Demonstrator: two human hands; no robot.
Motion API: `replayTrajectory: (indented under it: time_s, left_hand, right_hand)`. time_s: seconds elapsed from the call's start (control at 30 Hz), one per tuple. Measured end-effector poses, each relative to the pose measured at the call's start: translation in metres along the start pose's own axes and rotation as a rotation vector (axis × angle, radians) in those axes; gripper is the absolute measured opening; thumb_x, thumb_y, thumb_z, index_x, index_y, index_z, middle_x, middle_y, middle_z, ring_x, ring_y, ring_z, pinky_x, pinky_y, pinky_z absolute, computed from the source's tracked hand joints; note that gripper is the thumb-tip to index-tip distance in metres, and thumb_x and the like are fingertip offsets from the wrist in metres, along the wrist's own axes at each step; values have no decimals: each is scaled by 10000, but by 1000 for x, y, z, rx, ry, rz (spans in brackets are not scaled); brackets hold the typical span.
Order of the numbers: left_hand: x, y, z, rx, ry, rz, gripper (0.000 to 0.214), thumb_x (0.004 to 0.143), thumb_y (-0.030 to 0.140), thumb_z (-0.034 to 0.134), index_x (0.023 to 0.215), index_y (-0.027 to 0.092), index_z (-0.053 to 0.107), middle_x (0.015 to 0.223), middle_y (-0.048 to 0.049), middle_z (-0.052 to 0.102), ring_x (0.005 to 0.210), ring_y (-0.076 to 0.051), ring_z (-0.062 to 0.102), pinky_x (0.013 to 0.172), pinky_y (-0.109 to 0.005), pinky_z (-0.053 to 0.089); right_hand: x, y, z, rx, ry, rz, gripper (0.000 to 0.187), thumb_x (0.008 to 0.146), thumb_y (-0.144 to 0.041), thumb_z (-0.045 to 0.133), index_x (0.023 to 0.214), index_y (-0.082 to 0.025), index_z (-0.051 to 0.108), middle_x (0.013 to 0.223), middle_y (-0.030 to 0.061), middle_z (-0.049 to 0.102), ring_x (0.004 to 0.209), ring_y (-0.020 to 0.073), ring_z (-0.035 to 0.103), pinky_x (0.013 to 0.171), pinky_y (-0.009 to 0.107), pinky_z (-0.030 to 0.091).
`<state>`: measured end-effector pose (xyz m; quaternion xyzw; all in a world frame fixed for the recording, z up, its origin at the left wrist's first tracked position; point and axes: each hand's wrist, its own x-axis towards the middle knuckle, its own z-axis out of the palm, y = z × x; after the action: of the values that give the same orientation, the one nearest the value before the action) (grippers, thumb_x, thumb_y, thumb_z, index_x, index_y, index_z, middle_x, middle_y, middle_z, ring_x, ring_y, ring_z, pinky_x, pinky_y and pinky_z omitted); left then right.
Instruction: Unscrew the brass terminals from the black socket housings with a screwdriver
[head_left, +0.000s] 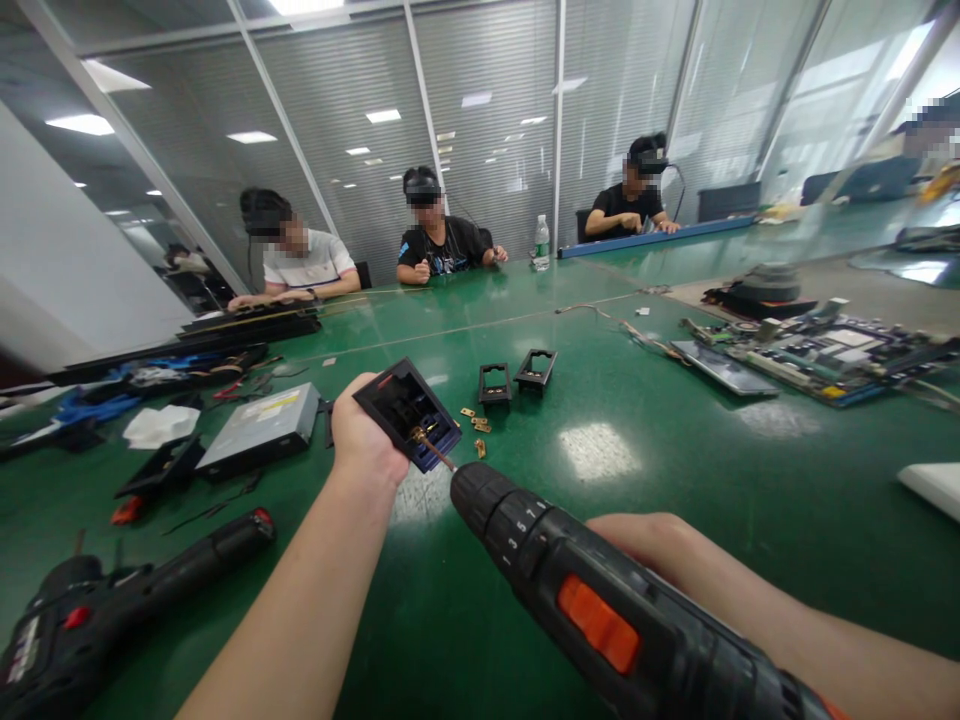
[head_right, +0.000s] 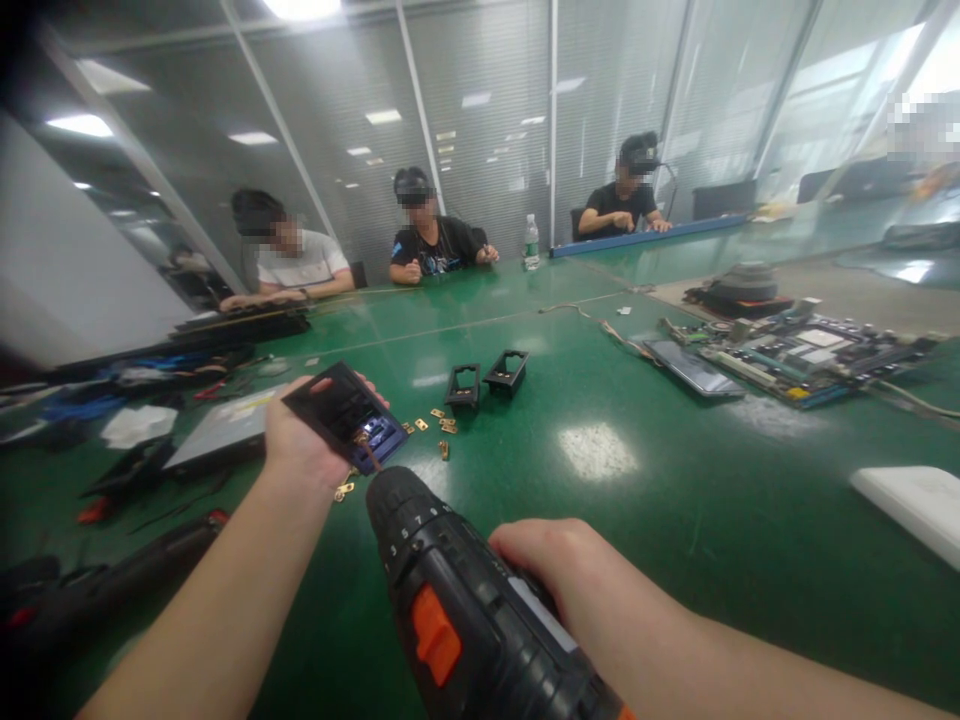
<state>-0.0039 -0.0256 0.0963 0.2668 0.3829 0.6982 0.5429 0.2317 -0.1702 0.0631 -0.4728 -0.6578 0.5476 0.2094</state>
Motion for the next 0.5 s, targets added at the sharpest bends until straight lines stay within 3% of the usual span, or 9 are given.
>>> replayTrajectory:
  time_s: [0.23, 0.5]
  left_hand:
    - [3, 0, -1, -7, 34, -48, 111, 690, 269, 468, 627, 193, 518, 585, -38, 580, 542, -206, 590, 555, -371, 526]
    - [6, -8, -6, -13, 85, -138, 145, 695, 295, 472, 673, 185, 565, 571, -38, 591, 523, -217, 590, 546, -382, 522]
  right_hand:
    - [4, -1, -3, -3, 9, -3, 190, 703, -321, 640, 699, -136, 594, 641, -47, 465, 607, 84, 375, 520, 190, 324]
    - [12, 2, -8, -30, 4, -16, 186, 677, -286, 601, 634, -142, 492, 615, -40, 478, 577, 83, 391, 500, 179, 327]
